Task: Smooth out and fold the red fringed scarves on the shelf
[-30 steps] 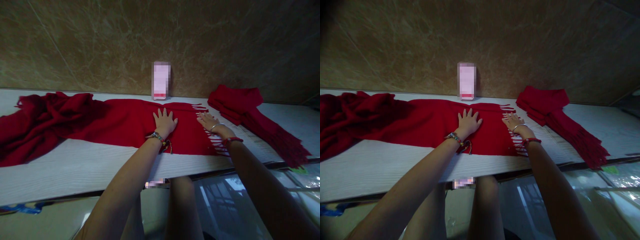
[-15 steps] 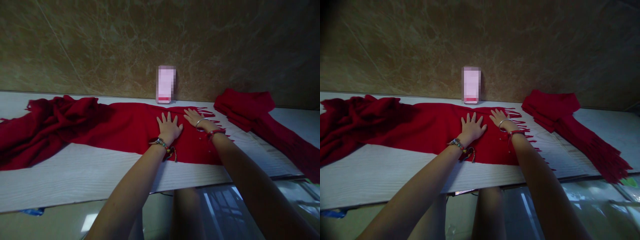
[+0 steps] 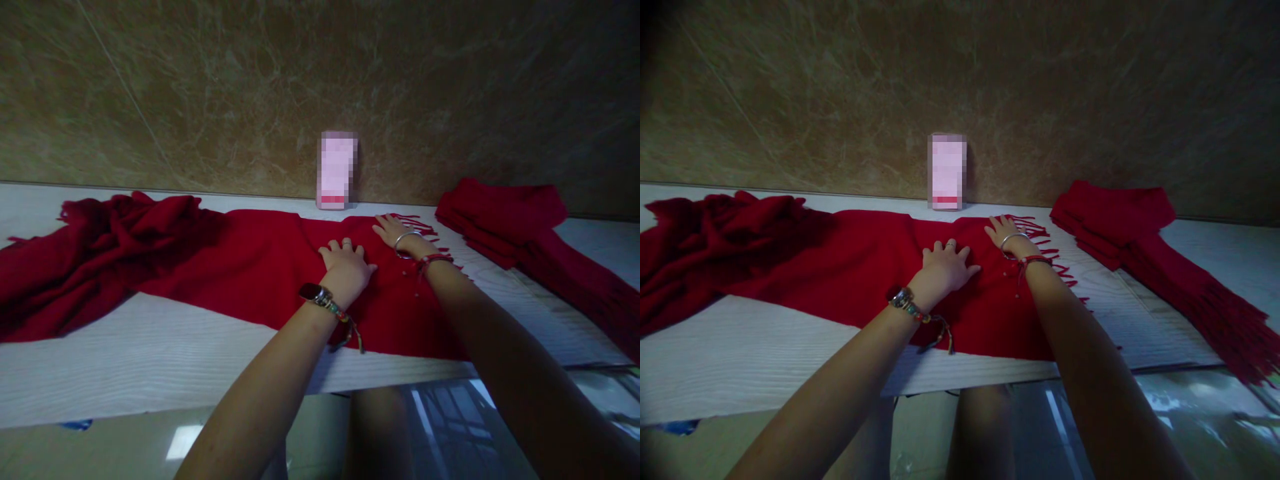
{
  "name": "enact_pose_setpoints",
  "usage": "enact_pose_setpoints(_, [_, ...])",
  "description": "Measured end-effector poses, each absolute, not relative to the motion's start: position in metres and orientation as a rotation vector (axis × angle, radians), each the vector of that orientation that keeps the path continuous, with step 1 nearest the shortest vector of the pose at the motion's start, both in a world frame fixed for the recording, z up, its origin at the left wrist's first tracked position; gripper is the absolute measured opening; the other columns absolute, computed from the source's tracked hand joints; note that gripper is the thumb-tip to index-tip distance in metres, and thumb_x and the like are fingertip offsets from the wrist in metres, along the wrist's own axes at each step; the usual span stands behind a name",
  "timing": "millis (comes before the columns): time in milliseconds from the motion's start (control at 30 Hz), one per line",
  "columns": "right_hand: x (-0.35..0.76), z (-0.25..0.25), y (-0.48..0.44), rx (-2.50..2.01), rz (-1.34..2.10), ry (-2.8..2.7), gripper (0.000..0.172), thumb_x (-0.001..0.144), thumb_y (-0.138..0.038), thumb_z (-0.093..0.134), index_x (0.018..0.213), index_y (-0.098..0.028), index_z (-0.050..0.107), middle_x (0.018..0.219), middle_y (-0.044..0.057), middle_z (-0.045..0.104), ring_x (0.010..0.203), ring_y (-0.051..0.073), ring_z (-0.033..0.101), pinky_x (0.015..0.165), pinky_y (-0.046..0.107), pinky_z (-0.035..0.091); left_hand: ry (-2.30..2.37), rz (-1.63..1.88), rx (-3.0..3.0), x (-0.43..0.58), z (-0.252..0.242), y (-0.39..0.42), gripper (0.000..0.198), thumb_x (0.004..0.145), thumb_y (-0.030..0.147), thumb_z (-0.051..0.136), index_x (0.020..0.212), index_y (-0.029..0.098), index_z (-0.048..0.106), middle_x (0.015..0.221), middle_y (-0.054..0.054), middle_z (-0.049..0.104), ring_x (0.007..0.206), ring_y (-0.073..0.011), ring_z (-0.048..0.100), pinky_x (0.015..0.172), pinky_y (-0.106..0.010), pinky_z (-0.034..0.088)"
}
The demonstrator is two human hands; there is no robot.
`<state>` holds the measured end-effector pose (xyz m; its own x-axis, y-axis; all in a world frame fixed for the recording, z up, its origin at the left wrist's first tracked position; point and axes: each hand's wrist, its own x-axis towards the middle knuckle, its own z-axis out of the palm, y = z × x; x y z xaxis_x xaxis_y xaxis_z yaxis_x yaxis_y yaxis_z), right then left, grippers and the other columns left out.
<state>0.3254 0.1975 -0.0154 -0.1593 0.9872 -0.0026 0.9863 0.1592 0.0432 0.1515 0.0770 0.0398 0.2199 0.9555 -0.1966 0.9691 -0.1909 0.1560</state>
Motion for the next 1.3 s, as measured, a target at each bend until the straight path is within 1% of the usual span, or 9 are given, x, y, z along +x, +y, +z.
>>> enact_pose_setpoints(100, [0.315,-0.003,0.177,2.123,-0.021,2.261,0.058,0.094,-0.047,0.024,0.146,-0.023,0.028,0.153,0.012,0.026,0.139,0.032,0.024,0.106,0.060,0.028,1.955,0.166,2.279,0.142,0.040,0.082,0.054,0.092,0.048,0.036,0.139,0.020,0.042,0.147,-0.013,0.038,0.131,-0.0316,0.036,0.104,-0.048,0.034])
enact_pose_setpoints(267, [0.290,0.013,0.133,2.136,-0.123,2.236,0.060,0.092,-0.051,0.026,0.147,-0.029,0.025,0.156,0.005,0.019,0.141,0.033,0.018,0.107,0.062,0.024,2.008,0.071,2.087,0.128,0.025,0.096,0.062,0.093,0.053,0.026,0.147,0.023,0.025,0.157,-0.009,0.011,0.142,-0.0372,0.007,0.110,-0.061,0.014])
enact_pose_setpoints(400, [0.276,0.009,0.108,2.119,-0.201,2.146,0.061,0.092,-0.054,0.025,0.148,-0.030,0.023,0.156,0.005,0.018,0.141,0.034,0.017,0.106,0.064,0.023,2.000,0.004,2.030,0.128,0.019,0.101,0.065,0.092,0.055,0.021,0.149,0.026,0.018,0.157,-0.006,0.004,0.142,-0.0375,0.000,0.110,-0.063,0.009])
enact_pose_setpoints(600, [0.280,0.001,0.103,2.131,-0.082,2.222,0.057,0.094,-0.049,0.019,0.148,-0.030,0.024,0.156,0.004,0.018,0.142,0.029,0.017,0.109,0.061,0.018,1.951,-0.011,2.082,0.122,0.027,0.100,0.065,0.091,0.056,0.026,0.148,0.025,0.022,0.157,-0.008,0.008,0.142,-0.0367,0.005,0.111,-0.060,0.014])
enact_pose_setpoints(867, [0.301,-0.003,0.117,2.041,-0.030,2.309,0.056,0.093,-0.049,0.020,0.147,-0.033,0.025,0.156,0.001,0.021,0.141,0.028,0.019,0.109,0.059,0.020,2.397,0.386,2.287,-0.006,0.041,0.100,0.060,0.092,0.047,0.037,0.145,0.021,0.030,0.157,-0.009,0.011,0.142,-0.0384,-0.002,0.109,-0.066,0.003])
enact_pose_setpoints(967, [0.306,-0.003,0.123,2.031,-0.036,2.312,0.057,0.093,-0.049,0.020,0.147,-0.032,0.025,0.155,0.001,0.022,0.141,0.027,0.019,0.110,0.058,0.021,2.623,0.452,2.093,-0.062,0.039,0.093,0.066,0.091,0.050,0.038,0.146,0.016,0.027,0.157,-0.014,0.007,0.140,-0.0441,-0.004,0.107,-0.068,0.005])
enact_pose_setpoints(1033, [0.309,-0.002,0.125,2.031,-0.046,2.302,0.057,0.093,-0.047,0.020,0.147,-0.031,0.025,0.156,0.001,0.020,0.141,0.027,0.019,0.110,0.056,0.020,2.620,0.325,1.967,-0.088,0.034,0.088,0.066,0.092,0.052,0.034,0.146,0.016,0.027,0.156,-0.018,0.009,0.138,-0.0477,0.002,0.104,-0.070,0.010])
enact_pose_setpoints(1167, [0.310,-0.001,0.127,2.038,-0.048,2.285,0.057,0.093,-0.046,0.019,0.148,-0.030,0.024,0.156,0.000,0.019,0.142,0.026,0.017,0.111,0.056,0.019,2.558,0.204,2.044,-0.120,0.027,0.082,0.055,0.095,0.043,0.025,0.143,0.018,0.033,0.151,-0.016,0.027,0.138,-0.0416,0.017,0.104,-0.067,0.019])
enact_pose_setpoints(1300, [0.311,-0.001,0.127,2.035,-0.051,2.286,0.058,0.093,-0.047,0.020,0.147,-0.030,0.025,0.156,0.000,0.019,0.142,0.026,0.018,0.111,0.056,0.019,2.520,0.219,2.175,-0.154,0.027,0.074,0.052,0.093,0.037,0.028,0.137,0.014,0.042,0.150,-0.017,0.031,0.139,-0.0356,0.023,0.108,-0.065,0.012])
